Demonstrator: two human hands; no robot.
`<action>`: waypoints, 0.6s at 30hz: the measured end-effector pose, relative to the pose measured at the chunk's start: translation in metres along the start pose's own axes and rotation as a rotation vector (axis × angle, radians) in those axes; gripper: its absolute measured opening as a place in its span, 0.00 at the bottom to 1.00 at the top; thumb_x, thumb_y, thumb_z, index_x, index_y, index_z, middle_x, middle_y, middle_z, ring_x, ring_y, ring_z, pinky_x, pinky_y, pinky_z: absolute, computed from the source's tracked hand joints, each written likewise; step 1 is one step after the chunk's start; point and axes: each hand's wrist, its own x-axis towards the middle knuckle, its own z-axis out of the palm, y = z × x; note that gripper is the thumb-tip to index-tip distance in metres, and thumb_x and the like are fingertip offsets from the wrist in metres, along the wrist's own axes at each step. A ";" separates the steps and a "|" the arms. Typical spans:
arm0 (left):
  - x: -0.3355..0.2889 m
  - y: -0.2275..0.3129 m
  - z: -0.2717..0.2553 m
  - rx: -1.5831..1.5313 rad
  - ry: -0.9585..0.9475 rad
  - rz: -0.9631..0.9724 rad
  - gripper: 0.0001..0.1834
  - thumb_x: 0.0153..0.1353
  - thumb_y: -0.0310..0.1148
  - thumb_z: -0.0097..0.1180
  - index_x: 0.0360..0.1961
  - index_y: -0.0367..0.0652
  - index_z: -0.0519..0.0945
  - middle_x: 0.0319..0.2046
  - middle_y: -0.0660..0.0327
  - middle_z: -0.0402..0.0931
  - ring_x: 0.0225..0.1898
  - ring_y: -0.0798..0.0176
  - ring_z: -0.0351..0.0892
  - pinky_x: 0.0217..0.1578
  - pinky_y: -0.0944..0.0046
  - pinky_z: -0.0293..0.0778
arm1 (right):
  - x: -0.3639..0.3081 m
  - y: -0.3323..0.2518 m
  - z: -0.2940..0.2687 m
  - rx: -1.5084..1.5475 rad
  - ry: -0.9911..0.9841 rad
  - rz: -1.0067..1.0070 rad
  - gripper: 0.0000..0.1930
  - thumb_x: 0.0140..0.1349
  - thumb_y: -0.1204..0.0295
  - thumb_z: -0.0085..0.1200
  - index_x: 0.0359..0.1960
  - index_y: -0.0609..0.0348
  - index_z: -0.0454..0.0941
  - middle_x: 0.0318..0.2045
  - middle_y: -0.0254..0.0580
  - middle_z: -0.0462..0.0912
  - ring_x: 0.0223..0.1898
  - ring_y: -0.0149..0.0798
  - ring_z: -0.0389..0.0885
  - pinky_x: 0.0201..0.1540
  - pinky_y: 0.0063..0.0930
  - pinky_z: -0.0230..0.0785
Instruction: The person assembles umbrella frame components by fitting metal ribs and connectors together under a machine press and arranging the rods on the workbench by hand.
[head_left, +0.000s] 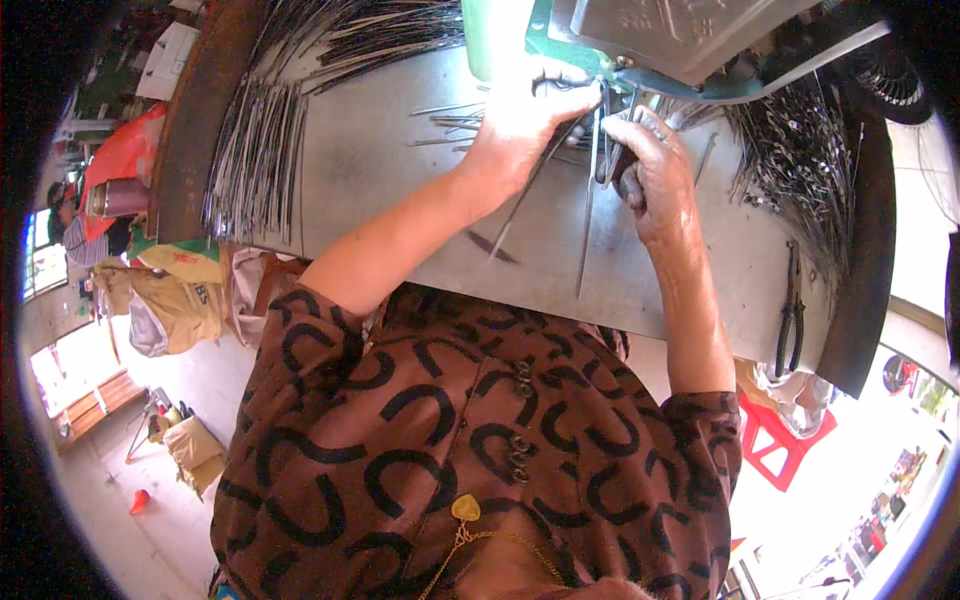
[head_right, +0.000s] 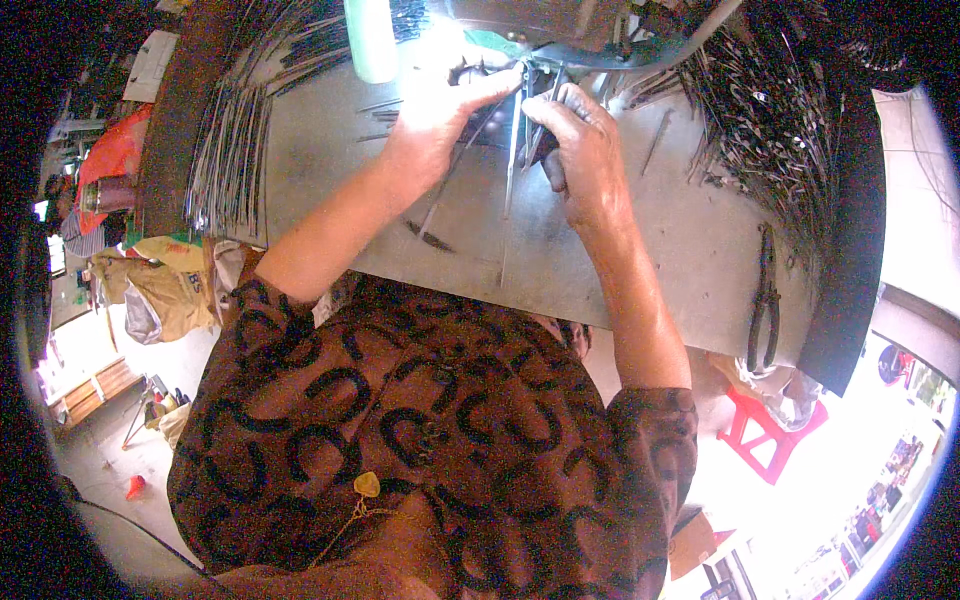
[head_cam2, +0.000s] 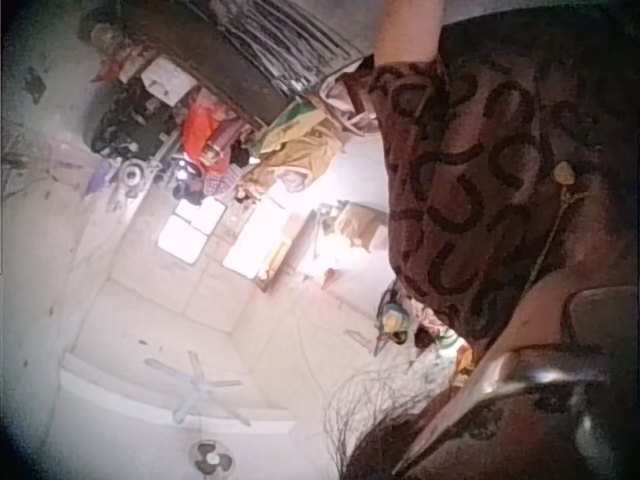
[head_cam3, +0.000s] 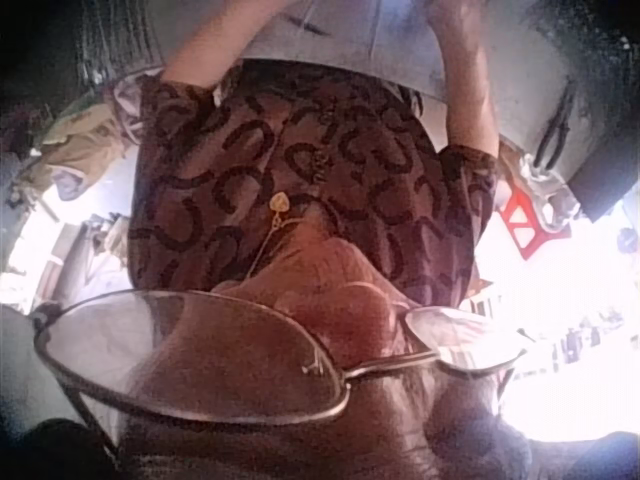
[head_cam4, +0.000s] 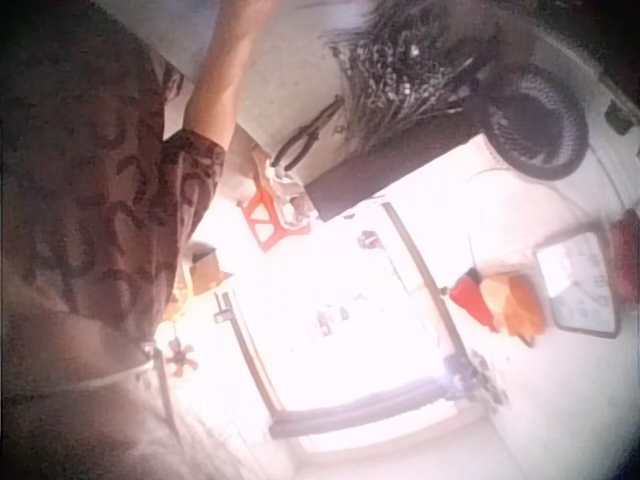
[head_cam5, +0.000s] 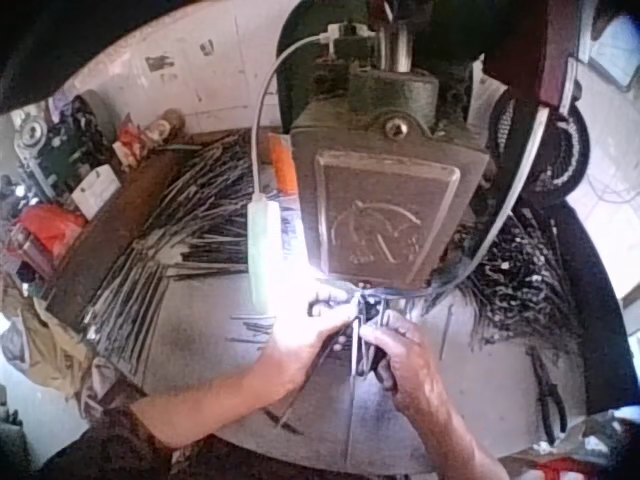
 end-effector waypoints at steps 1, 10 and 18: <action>-0.004 0.008 0.001 0.001 -0.004 0.001 0.12 0.55 0.28 0.60 0.41 0.38 0.78 0.35 0.63 0.77 0.35 0.71 0.76 0.37 0.72 0.73 | 0.001 0.001 -0.003 -0.018 -0.019 -0.009 0.09 0.60 0.65 0.53 0.34 0.57 0.78 0.19 0.31 0.76 0.14 0.22 0.67 0.15 0.17 0.53; -0.042 0.025 -0.008 -0.382 -0.149 -0.458 0.23 0.61 0.27 0.55 0.57 0.36 0.68 0.40 0.59 0.76 0.37 0.70 0.77 0.37 0.67 0.79 | -0.006 0.006 0.010 -0.035 -0.111 -0.121 0.11 0.63 0.68 0.52 0.42 0.62 0.75 0.28 0.34 0.81 0.26 0.28 0.81 0.26 0.19 0.70; -0.037 0.018 -0.021 -0.539 -0.211 -0.591 0.21 0.60 0.28 0.57 0.54 0.38 0.69 0.42 0.59 0.75 0.40 0.65 0.80 0.36 0.61 0.83 | -0.001 0.010 0.007 -0.042 -0.143 -0.086 0.12 0.58 0.67 0.58 0.41 0.61 0.76 0.26 0.34 0.81 0.21 0.25 0.77 0.22 0.17 0.65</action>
